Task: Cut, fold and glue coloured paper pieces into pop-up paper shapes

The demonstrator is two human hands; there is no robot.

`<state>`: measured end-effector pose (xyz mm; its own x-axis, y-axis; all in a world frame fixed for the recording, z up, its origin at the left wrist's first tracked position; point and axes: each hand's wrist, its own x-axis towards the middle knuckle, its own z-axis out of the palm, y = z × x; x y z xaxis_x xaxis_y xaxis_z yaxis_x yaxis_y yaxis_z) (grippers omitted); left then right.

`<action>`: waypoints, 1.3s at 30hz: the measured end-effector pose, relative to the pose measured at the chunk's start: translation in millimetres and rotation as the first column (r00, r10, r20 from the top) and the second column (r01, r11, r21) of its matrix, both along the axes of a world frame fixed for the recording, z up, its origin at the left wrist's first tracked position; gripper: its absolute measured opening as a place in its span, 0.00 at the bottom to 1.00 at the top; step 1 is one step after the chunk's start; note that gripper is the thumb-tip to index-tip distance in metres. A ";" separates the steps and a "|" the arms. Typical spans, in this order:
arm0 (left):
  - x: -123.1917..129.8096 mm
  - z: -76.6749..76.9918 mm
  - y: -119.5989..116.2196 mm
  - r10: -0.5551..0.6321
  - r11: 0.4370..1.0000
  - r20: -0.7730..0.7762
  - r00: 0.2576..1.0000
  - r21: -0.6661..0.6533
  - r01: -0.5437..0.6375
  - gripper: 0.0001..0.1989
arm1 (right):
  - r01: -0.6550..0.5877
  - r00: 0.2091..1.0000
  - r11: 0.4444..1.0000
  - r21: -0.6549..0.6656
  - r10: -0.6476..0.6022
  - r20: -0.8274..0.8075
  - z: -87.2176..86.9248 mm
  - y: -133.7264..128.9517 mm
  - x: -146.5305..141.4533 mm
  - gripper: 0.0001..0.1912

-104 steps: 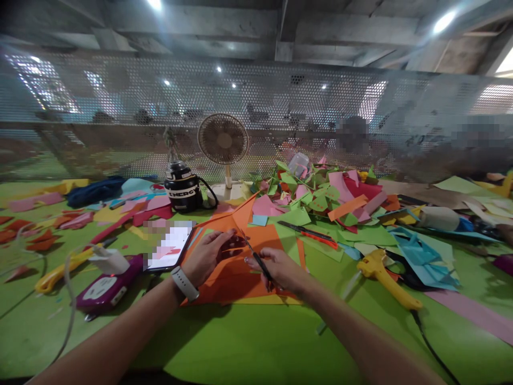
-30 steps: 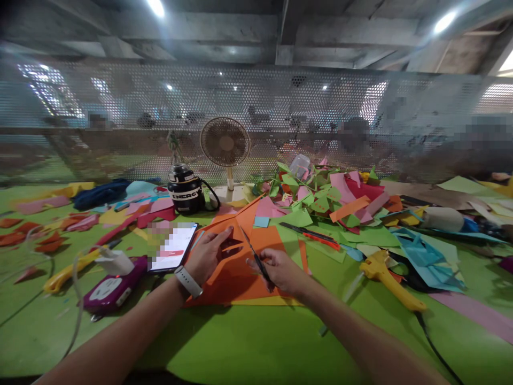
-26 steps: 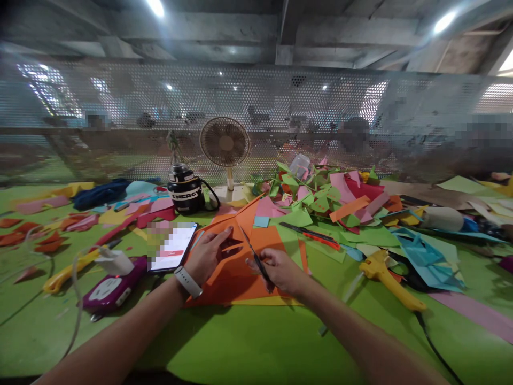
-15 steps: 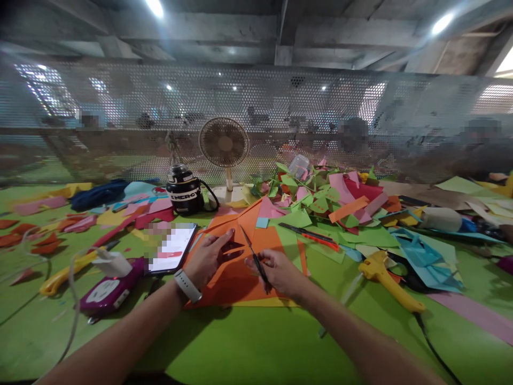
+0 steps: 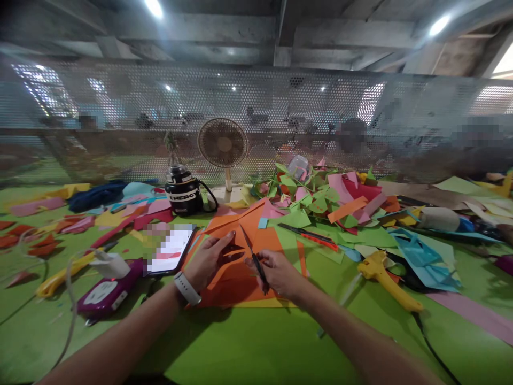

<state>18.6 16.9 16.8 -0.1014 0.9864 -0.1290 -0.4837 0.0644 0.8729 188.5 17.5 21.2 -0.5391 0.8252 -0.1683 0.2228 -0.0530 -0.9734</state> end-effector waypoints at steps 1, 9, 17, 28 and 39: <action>-0.1 -0.4 0.1 -0.004 1.000 -0.002 1.000 0.005 0.004 0.16 | -0.001 1.000 1.000 -0.003 0.001 0.002 -0.1 -0.1 0.0 0.26; 1.6 -1.2 -1.5 -0.020 1.000 -0.017 1.000 0.014 0.020 0.16 | 0.027 0.999 1.000 -0.009 -0.027 0.022 2.6 -0.4 -2.9 0.30; 1.5 -2.7 -1.2 -0.028 1.000 -0.014 1.000 0.007 0.028 0.16 | 0.018 1.000 1.000 0.008 -0.018 -0.013 -0.7 1.2 -1.5 0.31; 3.2 -0.6 -2.1 -0.017 1.000 -0.011 1.000 0.008 0.017 0.15 | 0.006 1.000 1.000 0.026 -0.006 0.010 2.2 0.5 -2.5 0.29; 3.3 -3.3 -1.2 -0.026 1.000 -0.005 1.000 0.006 0.026 0.16 | 0.002 0.999 1.000 0.026 0.000 -0.041 -8.2 3.7 -1.6 0.25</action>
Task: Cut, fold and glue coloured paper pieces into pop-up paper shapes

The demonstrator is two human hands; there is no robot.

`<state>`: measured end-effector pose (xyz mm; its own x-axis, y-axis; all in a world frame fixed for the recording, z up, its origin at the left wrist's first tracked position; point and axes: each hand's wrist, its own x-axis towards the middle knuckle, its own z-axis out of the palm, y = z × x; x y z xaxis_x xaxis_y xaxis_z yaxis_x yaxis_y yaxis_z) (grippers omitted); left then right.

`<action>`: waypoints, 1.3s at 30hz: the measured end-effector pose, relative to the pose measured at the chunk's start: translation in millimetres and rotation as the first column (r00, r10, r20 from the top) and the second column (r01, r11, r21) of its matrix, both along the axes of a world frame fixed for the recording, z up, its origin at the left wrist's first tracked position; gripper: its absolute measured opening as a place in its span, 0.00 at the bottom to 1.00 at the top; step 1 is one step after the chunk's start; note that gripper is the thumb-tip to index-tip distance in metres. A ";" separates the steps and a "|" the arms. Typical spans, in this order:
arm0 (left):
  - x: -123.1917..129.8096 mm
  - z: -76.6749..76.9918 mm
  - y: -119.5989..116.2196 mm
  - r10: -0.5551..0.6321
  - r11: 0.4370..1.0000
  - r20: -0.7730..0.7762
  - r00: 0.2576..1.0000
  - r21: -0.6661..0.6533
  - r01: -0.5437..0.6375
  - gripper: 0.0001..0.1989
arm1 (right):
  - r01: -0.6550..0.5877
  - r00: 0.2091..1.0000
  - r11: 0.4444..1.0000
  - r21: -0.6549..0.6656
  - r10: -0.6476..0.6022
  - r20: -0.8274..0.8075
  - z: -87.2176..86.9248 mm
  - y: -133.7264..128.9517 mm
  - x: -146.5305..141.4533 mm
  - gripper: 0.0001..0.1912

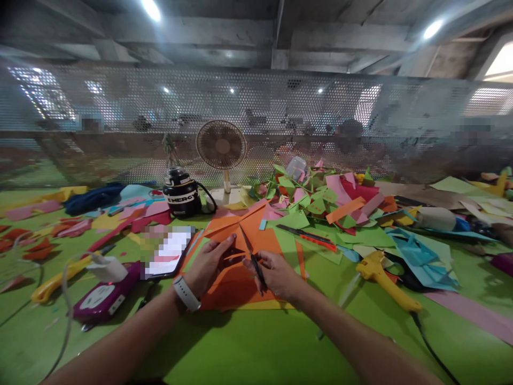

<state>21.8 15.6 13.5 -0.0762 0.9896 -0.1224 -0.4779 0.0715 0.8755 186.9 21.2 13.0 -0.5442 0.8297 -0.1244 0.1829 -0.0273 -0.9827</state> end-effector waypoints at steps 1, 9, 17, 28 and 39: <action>-0.1 -0.3 0.0 -0.005 1.000 0.000 1.000 0.001 0.005 0.16 | -0.003 1.000 1.000 0.000 0.003 -0.014 -2.3 0.9 0.4 0.24; -1.4 -1.6 1.7 0.007 1.000 -0.029 1.000 0.009 -0.007 0.15 | -0.006 0.999 0.999 -0.038 0.007 0.039 3.1 -1.1 3.6 0.24; -19.9 -10.2 17.7 0.198 0.980 0.009 0.980 -0.011 -0.197 0.11 | -0.006 0.935 0.997 0.072 -0.020 0.353 25.9 16.0 33.7 0.25; -20.6 1.7 9.8 0.001 0.999 -0.012 1.000 -0.034 -0.001 0.11 | -0.149 0.318 0.801 0.580 -0.517 0.795 26.9 51.1 81.0 0.09; -19.2 23.4 5.8 -0.190 0.971 -0.143 0.971 -0.172 0.164 0.05 | -0.199 0.548 0.649 0.735 -0.548 0.632 45.1 36.2 71.1 0.15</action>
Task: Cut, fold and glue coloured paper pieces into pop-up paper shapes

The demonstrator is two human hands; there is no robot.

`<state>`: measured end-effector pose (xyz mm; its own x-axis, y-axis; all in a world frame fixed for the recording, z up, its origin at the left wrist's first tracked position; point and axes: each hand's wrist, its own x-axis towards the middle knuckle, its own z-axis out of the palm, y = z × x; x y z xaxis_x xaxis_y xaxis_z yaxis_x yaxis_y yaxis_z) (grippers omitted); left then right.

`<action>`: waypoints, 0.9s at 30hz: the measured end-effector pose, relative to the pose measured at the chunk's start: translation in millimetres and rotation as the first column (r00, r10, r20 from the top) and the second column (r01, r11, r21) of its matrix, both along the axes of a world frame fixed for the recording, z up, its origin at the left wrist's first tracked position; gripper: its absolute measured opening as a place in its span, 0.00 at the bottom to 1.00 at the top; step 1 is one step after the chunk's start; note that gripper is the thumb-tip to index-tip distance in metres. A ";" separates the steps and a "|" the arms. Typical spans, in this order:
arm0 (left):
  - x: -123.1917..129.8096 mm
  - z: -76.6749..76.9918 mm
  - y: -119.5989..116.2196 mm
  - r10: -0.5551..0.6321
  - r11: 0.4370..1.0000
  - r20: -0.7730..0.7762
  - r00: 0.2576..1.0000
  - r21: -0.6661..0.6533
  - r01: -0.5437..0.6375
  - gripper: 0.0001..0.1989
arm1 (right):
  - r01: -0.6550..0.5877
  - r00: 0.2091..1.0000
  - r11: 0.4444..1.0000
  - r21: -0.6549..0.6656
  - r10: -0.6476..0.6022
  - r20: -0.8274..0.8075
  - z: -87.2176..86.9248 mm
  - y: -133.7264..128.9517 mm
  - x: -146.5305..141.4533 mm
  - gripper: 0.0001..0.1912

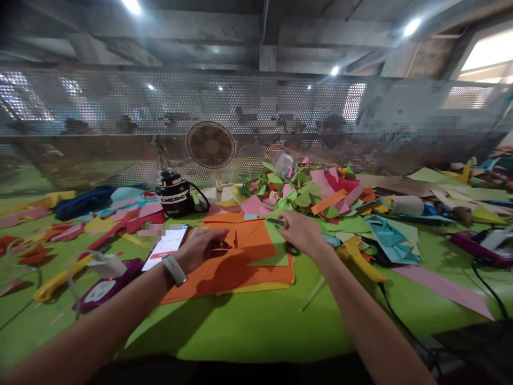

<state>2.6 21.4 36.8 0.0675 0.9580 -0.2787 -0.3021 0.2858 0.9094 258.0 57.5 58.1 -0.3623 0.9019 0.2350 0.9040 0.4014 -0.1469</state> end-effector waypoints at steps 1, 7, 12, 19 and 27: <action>0.4 -0.5 -2.3 0.000 1.000 -0.009 1.000 -0.024 0.000 0.05 | -0.094 0.995 0.993 0.074 0.097 -0.038 -0.3 -6.1 -9.9 0.19; 3.8 -14.9 -30.2 -0.027 0.992 -0.063 0.998 -0.127 0.019 0.08 | -0.490 0.864 0.847 0.204 0.441 0.244 -23.4 -31.1 -52.2 0.08; -7.8 -15.7 -53.8 -0.353 0.932 -0.430 0.831 -0.243 0.271 0.23 | -0.641 0.754 0.735 0.220 0.551 0.357 -47.5 -31.5 -43.2 0.09; -19.9 -4.8 -44.0 0.417 0.727 -0.869 0.267 0.495 0.475 0.05 | -0.635 0.755 0.761 0.129 0.577 0.311 -54.2 -27.7 -33.1 0.10; -1.2 -36.2 -20.4 0.236 0.702 -0.966 0.107 0.245 0.668 0.12 | -0.547 0.834 0.836 0.037 0.549 -0.061 -58.5 -21.9 -35.9 0.13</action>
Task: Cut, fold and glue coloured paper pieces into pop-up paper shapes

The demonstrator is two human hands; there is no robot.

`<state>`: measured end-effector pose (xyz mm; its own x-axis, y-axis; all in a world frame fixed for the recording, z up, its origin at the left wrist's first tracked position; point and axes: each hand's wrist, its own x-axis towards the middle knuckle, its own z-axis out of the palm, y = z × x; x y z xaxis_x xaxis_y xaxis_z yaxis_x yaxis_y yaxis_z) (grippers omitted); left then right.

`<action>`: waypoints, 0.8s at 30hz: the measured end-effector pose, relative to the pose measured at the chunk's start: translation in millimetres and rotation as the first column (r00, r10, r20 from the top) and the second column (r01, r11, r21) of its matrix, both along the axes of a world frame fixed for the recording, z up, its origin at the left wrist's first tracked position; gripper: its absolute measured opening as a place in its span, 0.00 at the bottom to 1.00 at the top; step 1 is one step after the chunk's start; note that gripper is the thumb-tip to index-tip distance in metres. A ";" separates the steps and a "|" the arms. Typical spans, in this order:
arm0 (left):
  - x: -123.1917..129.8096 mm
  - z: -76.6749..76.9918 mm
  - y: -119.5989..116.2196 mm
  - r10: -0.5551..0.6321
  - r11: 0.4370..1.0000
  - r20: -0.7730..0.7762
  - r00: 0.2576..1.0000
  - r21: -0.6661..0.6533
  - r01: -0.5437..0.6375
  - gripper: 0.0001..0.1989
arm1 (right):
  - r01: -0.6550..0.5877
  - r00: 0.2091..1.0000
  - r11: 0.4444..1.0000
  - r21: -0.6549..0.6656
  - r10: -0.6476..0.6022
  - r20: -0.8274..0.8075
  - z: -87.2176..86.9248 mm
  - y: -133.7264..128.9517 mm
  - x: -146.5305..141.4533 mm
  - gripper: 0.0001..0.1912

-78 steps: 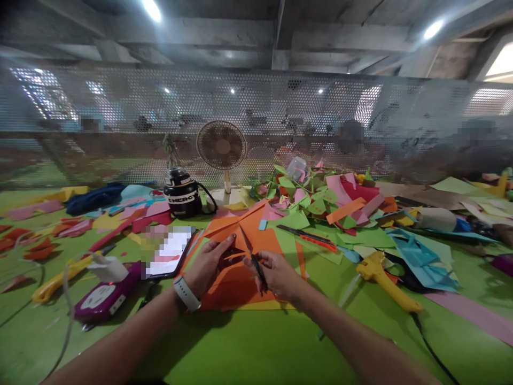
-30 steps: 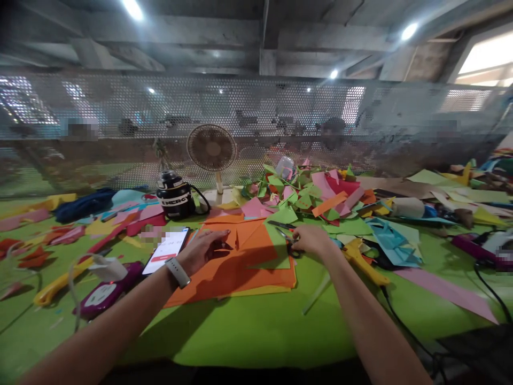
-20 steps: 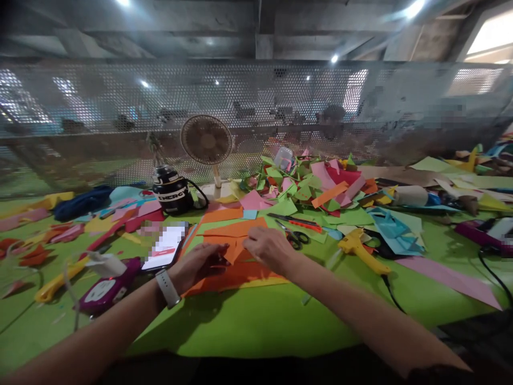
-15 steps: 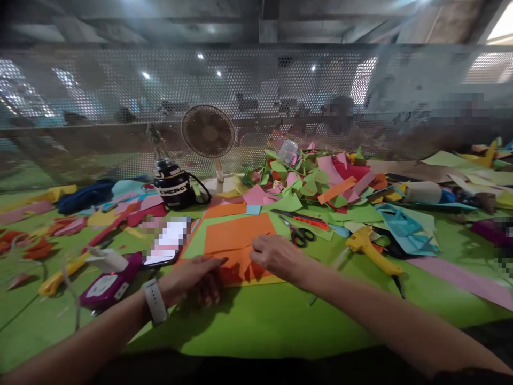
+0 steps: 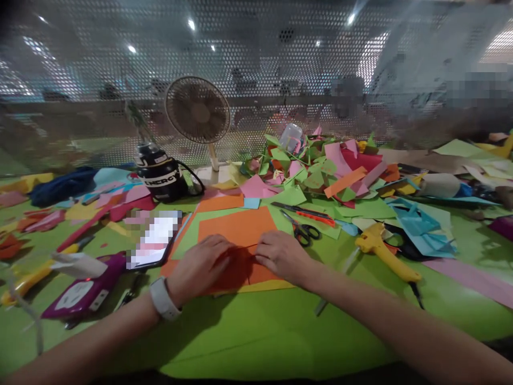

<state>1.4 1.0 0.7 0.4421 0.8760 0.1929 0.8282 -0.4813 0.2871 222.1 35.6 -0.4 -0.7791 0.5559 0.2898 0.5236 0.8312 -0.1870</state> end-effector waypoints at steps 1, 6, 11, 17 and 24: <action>0.3 -0.9 -0.5 0.001 1.000 -0.003 1.000 0.002 -0.001 0.12 | 0.031 0.999 0.998 -0.060 -0.033 -0.032 -0.4 0.9 -1.0 0.13; 0.7 -1.9 -7.0 -0.017 0.998 -0.137 0.990 0.055 0.025 0.14 | 0.172 0.959 0.901 -0.397 -0.245 -0.141 1.6 9.4 -7.9 0.13; 3.7 -8.8 -15.4 -0.025 0.994 -0.339 0.940 0.094 0.060 0.15 | 0.260 0.897 0.780 -0.569 -0.413 -0.156 -0.3 18.2 -14.9 0.12; 3.2 -13.8 -21.3 -0.033 0.989 -0.368 0.929 0.122 0.084 0.16 | 0.325 0.848 0.770 -0.548 -0.494 -0.192 3.1 25.3 -23.4 0.10; 4.9 -9.1 -19.8 -0.040 0.993 -0.393 0.919 0.082 0.079 0.15 | 0.274 0.854 0.778 -0.565 -0.467 -0.229 12.0 19.0 -23.6 0.13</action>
<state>6.3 -18.8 -8.5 0.5497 0.8320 0.0751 0.8342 -0.5419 -0.1023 198.4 54.6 11.5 -0.3848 0.9182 0.0943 0.5920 0.3238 -0.7380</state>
